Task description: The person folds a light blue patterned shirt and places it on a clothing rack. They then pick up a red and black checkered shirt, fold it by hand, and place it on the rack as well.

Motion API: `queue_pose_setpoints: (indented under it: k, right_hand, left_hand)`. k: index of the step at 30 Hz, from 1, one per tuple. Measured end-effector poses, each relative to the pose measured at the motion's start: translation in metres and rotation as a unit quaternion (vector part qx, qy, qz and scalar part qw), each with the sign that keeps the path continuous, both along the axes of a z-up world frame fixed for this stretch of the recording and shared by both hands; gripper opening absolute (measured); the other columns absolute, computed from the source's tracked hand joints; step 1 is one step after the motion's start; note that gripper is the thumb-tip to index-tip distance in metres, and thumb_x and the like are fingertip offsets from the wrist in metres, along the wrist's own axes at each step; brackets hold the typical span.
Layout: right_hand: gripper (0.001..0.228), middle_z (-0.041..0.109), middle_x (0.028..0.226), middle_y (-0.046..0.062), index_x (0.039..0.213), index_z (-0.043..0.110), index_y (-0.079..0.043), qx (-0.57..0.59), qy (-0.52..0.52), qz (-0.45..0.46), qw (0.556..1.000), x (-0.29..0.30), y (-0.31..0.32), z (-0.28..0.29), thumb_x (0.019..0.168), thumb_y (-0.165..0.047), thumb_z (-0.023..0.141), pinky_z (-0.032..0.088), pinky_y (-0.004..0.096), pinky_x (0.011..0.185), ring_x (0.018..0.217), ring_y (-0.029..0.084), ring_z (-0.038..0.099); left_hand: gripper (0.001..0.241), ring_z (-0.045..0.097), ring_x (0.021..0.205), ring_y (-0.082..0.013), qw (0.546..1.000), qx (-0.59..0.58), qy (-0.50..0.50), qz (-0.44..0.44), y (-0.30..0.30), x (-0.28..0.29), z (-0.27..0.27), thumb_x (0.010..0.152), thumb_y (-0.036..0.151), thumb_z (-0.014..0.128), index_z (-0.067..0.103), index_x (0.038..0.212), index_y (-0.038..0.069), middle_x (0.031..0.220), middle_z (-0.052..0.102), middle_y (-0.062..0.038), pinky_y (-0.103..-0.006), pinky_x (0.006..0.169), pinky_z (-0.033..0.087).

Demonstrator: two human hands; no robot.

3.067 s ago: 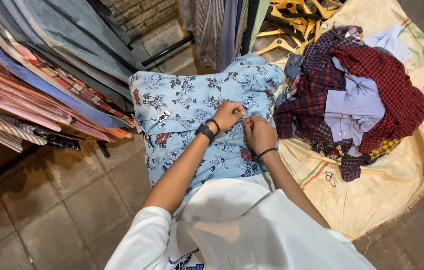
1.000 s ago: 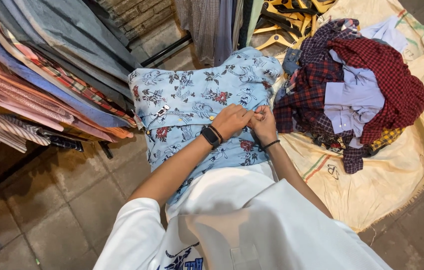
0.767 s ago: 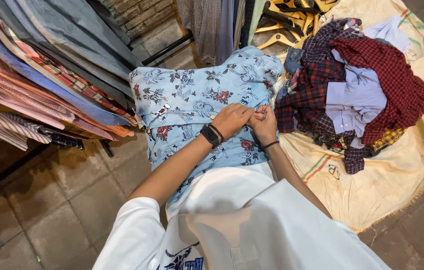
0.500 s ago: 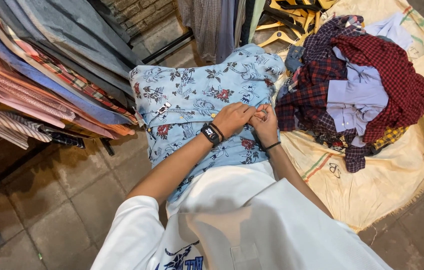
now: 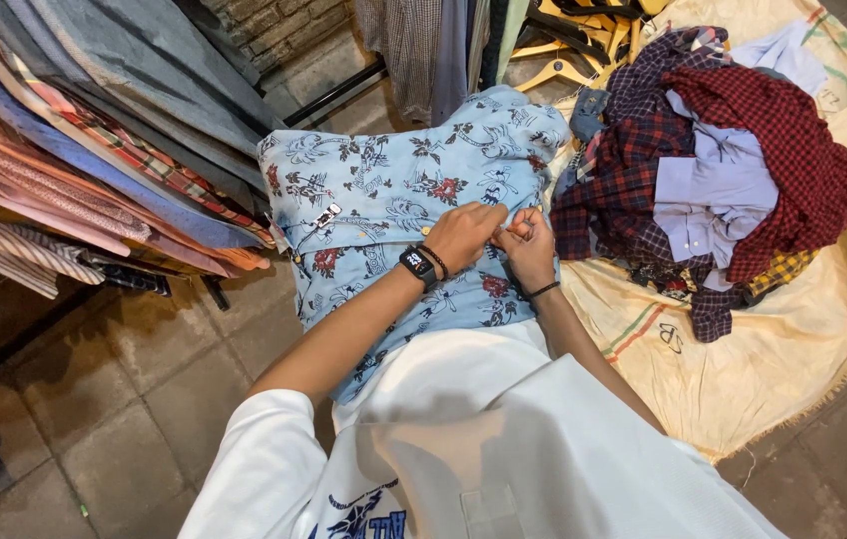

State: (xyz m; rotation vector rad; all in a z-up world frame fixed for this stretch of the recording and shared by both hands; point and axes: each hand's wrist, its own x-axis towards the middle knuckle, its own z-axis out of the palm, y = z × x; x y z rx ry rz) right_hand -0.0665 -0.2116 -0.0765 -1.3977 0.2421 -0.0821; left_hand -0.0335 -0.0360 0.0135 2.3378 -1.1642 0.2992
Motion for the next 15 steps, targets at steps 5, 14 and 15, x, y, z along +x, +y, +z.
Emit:
queue_pose_setpoints:
  k: [5,14,15]
  right_hand:
    - [0.033,0.073,0.081,0.007,0.104,0.046,-0.008,0.002,0.017,-0.009,1.000,-0.002,0.003,0.011,0.090,0.002,0.074,0.065,0.019,0.069,0.069,0.012,0.075]
    - [0.033,0.072,0.080,0.008,0.104,0.050,-0.006,-0.075,0.050,0.011,0.996,-0.008,0.003,0.045,0.088,-0.001,0.079,0.064,0.021,0.069,0.071,0.014,0.075]
    - [0.033,0.073,0.079,0.009,0.104,0.053,-0.006,-0.103,0.057,0.025,0.993,-0.006,0.002,0.053,0.087,-0.003,0.081,0.065,0.022,0.068,0.070,0.014,0.075]
  left_hand:
    - [0.028,0.071,0.086,-0.0322,0.974,-0.069,0.206,0.065,-0.002,0.007,0.018,0.089,0.008,0.068,0.054,0.112,0.014,0.085,0.071,-0.006,-0.0433,0.080,0.057]
    - [0.058,0.074,0.077,-0.0183,0.782,-0.193,0.577,0.138,0.002,0.053,-0.050,0.078,0.011,0.083,0.043,0.120,0.017,0.083,0.077,-0.003,-0.0293,0.073,0.058]
    - [0.060,0.074,0.076,-0.0182,0.766,-0.204,0.593,0.142,0.003,0.060,-0.061,0.077,0.012,0.084,0.042,0.119,0.016,0.083,0.077,-0.005,-0.0276,0.070,0.058]
